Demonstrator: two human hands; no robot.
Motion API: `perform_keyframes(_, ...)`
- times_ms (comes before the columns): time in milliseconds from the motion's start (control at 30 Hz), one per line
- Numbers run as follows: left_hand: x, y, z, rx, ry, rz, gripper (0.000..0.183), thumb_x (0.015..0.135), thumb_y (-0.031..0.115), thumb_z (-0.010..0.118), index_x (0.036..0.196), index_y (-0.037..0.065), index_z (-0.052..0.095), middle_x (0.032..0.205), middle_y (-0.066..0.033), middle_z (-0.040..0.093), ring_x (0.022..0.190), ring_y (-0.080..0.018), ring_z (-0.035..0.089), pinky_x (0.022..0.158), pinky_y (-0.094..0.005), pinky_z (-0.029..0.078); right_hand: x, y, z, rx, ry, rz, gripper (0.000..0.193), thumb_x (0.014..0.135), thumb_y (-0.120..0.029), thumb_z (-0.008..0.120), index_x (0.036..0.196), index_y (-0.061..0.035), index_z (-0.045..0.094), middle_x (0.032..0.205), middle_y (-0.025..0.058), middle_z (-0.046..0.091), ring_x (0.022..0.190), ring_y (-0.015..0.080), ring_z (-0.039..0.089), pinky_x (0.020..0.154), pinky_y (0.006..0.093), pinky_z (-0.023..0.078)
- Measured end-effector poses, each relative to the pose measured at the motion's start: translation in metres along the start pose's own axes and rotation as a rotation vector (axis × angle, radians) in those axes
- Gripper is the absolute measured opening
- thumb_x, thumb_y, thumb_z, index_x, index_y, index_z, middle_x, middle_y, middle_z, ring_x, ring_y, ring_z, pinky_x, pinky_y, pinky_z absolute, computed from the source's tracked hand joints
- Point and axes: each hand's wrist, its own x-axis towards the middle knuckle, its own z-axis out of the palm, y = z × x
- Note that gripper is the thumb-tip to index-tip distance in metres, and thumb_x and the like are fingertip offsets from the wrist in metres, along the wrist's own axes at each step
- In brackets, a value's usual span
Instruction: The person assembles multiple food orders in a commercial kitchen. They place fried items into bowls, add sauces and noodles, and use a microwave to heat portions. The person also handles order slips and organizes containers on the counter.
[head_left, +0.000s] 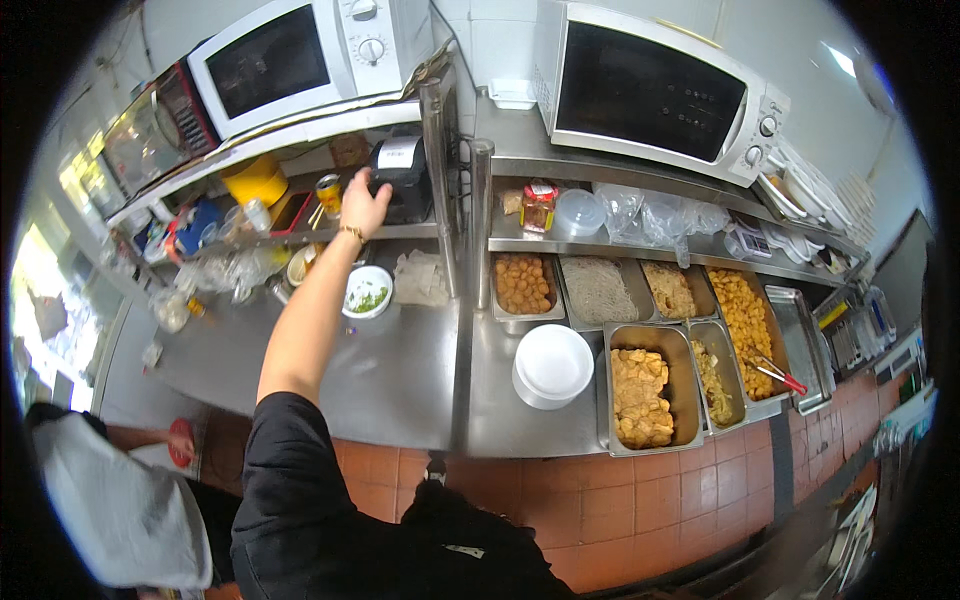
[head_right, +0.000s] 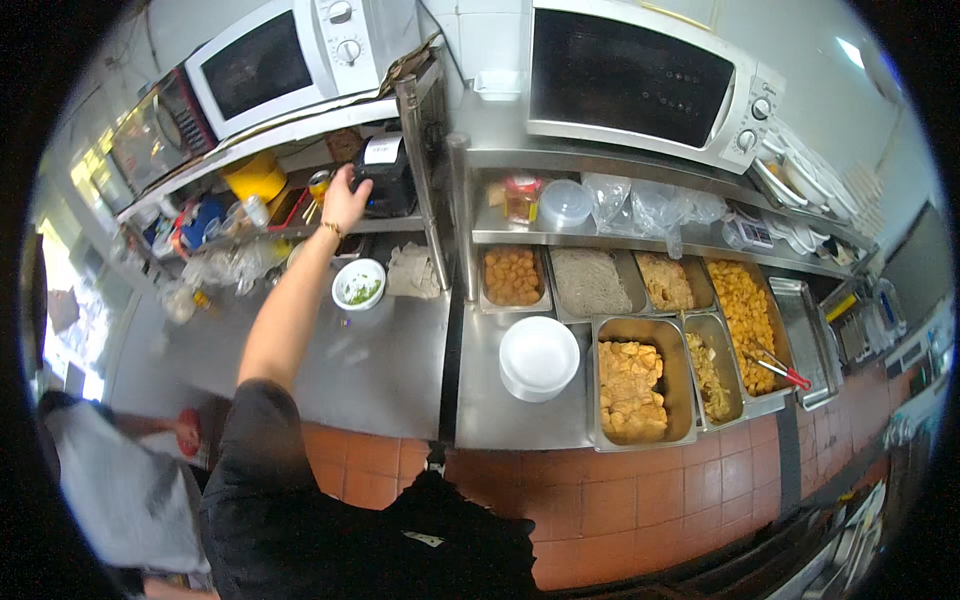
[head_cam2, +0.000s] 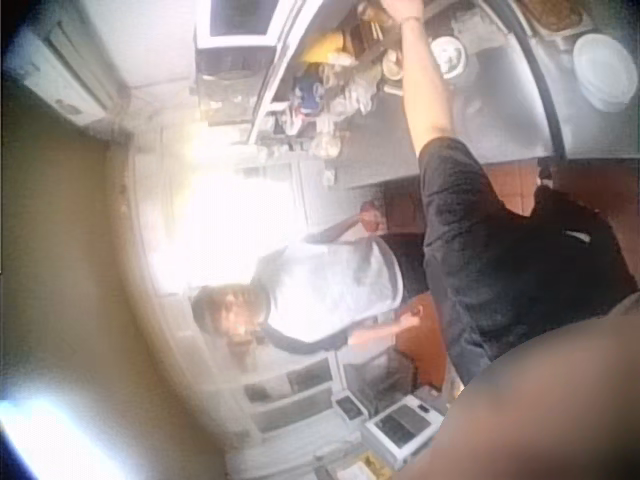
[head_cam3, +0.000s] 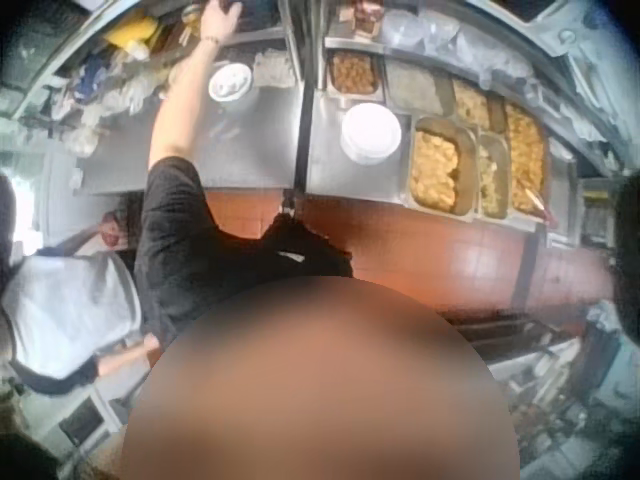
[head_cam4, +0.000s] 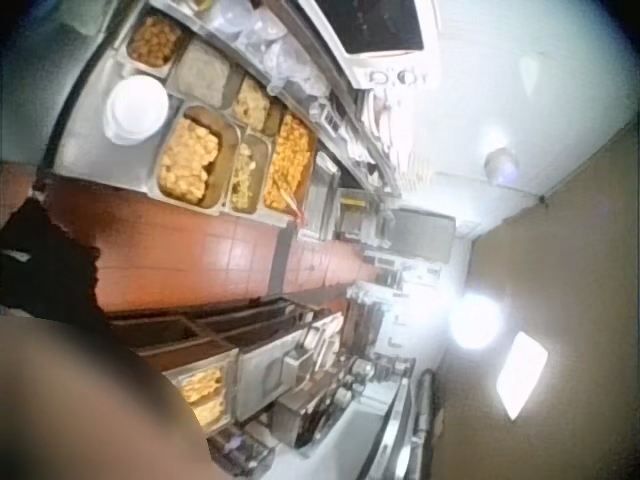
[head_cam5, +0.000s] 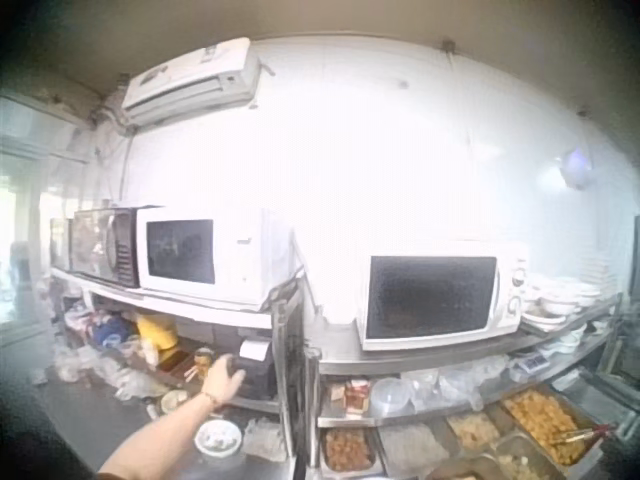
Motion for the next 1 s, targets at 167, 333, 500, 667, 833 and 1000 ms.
perform_keyframes(167,0.122,-0.060,0.037,-0.025,-0.232,-0.187,0.067,0.080,0.041,0.076,0.121,-0.009,0.058,0.118,-0.0300,0.065,0.111,-0.0418,0.063,0.097,-0.0433,0.049,-0.072,-0.014,0.120,0.207,-0.136,0.153,0.021,0.091,-0.008,0.062,0.107,0.0045,0.064,0.104,0.0142,0.067,0.087,0.0228,0.065,0.078,0.0339,0.054)
perform_keyframes(333,0.092,-0.034,0.013,-0.653,-0.181,-0.140,0.040,0.086,0.007,0.068,0.126,0.002,0.060,0.100,-0.0071,0.067,0.088,-0.0142,0.061,0.080,-0.0277,0.051,-0.101,-0.123,0.199,0.142,0.007,-0.153,0.008,0.092,-0.001,0.060,0.088,0.0034,0.065,0.089,0.0112,0.068,0.073,0.0157,0.063,0.066,0.0286,0.051)
perform_keyframes(500,-0.102,0.031,-0.095,-1.707,-0.381,-0.498,0.080,0.081,-0.011,0.044,0.156,0.009,0.023,0.150,-0.0156,0.042,0.137,-0.0244,0.044,0.111,-0.0362,0.038,-0.141,-0.284,0.291,0.057,-0.056,-0.892,0.013,0.097,-0.011,0.065,0.095,0.0008,0.071,0.086,0.0051,0.072,0.082,0.0119,0.066,0.076,0.0270,0.052)
perform_keyframes(667,-0.179,0.053,-0.164,-1.688,-0.352,-0.384,0.078,0.080,-0.014,0.041,0.155,0.002,0.026,0.156,-0.0189,0.035,0.141,-0.0305,0.041,0.114,-0.0404,0.035,-0.219,-0.367,0.355,0.013,-0.653,-1.020,0.060,0.095,-0.002,0.057,0.150,0.0034,0.033,0.129,0.0108,0.052,0.118,0.0203,0.052,0.106,0.0364,0.039)
perform_keyframes(833,-0.180,0.053,-0.229,-1.483,-0.499,-0.211,0.072,0.082,-0.013,0.040,0.152,-0.005,0.029,0.152,-0.0189,0.041,0.140,-0.0288,0.042,0.114,-0.0391,0.034,-0.275,-0.366,0.386,0.036,-0.673,-1.089,0.063,0.089,0.010,0.057,0.148,0.0035,0.035,0.103,0.0064,0.063,0.094,0.0105,0.059,0.084,0.0233,0.046)
perform_keyframes(1000,-0.154,0.051,-0.261,-1.794,-0.420,-0.395,0.058,0.093,0.004,0.037,0.150,-0.004,0.035,0.146,-0.0178,0.048,0.131,-0.0247,0.050,0.109,-0.0357,0.039,-0.297,-0.346,0.383,0.014,-0.816,-1.058,0.062,0.090,0.010,0.056,0.148,0.0044,0.035,0.099,0.0075,0.066,0.085,0.0082,0.059,0.078,0.0212,0.045)
